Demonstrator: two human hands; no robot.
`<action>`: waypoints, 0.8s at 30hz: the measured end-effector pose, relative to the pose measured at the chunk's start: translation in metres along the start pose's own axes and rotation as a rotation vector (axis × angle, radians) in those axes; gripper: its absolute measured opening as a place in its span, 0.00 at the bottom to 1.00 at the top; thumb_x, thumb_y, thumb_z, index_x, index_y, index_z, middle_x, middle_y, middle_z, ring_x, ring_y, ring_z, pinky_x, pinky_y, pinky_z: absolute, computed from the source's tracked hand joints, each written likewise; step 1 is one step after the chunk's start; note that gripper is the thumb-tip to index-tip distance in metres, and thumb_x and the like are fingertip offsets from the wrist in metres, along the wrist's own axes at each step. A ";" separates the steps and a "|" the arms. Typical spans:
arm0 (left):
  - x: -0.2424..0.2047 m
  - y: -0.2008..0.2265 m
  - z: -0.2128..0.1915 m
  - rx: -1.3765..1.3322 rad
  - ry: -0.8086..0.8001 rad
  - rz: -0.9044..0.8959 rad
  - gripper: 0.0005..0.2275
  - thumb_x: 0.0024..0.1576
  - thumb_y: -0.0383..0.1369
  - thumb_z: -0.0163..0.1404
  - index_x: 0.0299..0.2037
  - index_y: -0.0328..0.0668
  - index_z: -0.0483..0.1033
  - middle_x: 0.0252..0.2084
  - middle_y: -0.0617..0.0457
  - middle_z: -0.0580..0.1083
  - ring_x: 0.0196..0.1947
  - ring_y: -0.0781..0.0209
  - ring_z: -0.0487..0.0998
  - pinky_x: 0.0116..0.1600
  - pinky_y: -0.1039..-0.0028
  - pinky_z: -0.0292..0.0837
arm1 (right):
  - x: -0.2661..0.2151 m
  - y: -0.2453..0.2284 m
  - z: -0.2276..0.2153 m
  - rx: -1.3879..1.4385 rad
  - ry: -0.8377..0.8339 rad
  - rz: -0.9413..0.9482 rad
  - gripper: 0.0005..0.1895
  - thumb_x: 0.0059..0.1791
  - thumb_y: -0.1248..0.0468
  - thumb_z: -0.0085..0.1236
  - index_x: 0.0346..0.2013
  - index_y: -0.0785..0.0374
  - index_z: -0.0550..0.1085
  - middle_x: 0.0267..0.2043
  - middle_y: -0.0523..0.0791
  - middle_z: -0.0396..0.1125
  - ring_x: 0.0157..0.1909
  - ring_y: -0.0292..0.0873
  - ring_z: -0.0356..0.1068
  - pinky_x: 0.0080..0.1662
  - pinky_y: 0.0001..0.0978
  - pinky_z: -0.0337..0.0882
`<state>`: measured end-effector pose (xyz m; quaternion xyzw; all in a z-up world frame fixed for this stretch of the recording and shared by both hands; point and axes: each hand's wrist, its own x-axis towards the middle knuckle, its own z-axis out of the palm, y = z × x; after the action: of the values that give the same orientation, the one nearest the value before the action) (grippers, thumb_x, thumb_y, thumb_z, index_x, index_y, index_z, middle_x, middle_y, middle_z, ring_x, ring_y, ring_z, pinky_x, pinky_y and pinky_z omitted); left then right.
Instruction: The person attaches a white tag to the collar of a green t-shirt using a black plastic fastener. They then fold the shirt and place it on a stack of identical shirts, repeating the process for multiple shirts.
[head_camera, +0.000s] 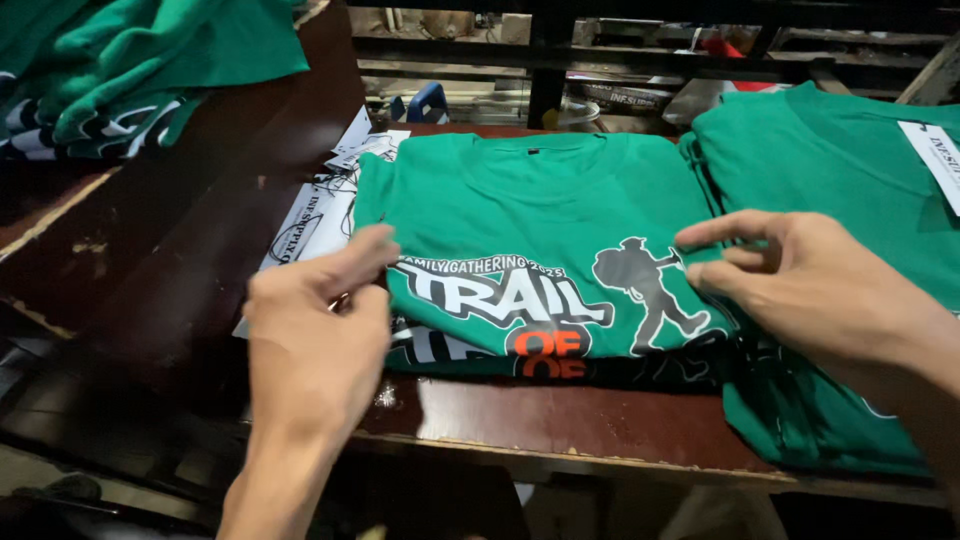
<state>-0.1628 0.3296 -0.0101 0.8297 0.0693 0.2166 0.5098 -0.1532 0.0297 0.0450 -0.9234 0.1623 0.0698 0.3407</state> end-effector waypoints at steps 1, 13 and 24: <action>0.000 0.007 -0.001 -0.156 0.036 -0.133 0.22 0.52 0.20 0.44 0.54 0.43 0.84 0.48 0.52 0.86 0.39 0.67 0.89 0.49 0.81 0.86 | -0.005 -0.004 0.002 -0.018 0.055 0.009 0.19 0.56 0.58 0.57 0.61 0.48 0.81 0.24 0.48 0.57 0.25 0.44 0.47 0.35 0.35 0.50; 0.026 0.014 0.005 0.122 0.027 -0.481 0.18 0.39 0.42 0.71 0.39 0.47 0.87 0.48 0.46 0.83 0.50 0.61 0.85 0.50 0.70 0.79 | 0.005 -0.030 0.012 -0.240 0.165 0.014 0.34 0.51 0.58 0.62 0.71 0.48 0.62 0.71 0.49 0.63 0.72 0.52 0.64 0.71 0.50 0.64; 0.022 0.014 0.007 0.110 -0.027 -0.379 0.12 0.47 0.43 0.67 0.33 0.48 0.81 0.41 0.50 0.81 0.41 0.60 0.81 0.42 0.66 0.72 | 0.017 0.007 0.029 -0.152 0.371 -0.056 0.23 0.53 0.51 0.58 0.60 0.57 0.76 0.49 0.50 0.76 0.51 0.55 0.75 0.54 0.49 0.69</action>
<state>-0.1411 0.3246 0.0054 0.8312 0.2293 0.1016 0.4962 -0.1407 0.0395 0.0145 -0.9477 0.1909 -0.0987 0.2360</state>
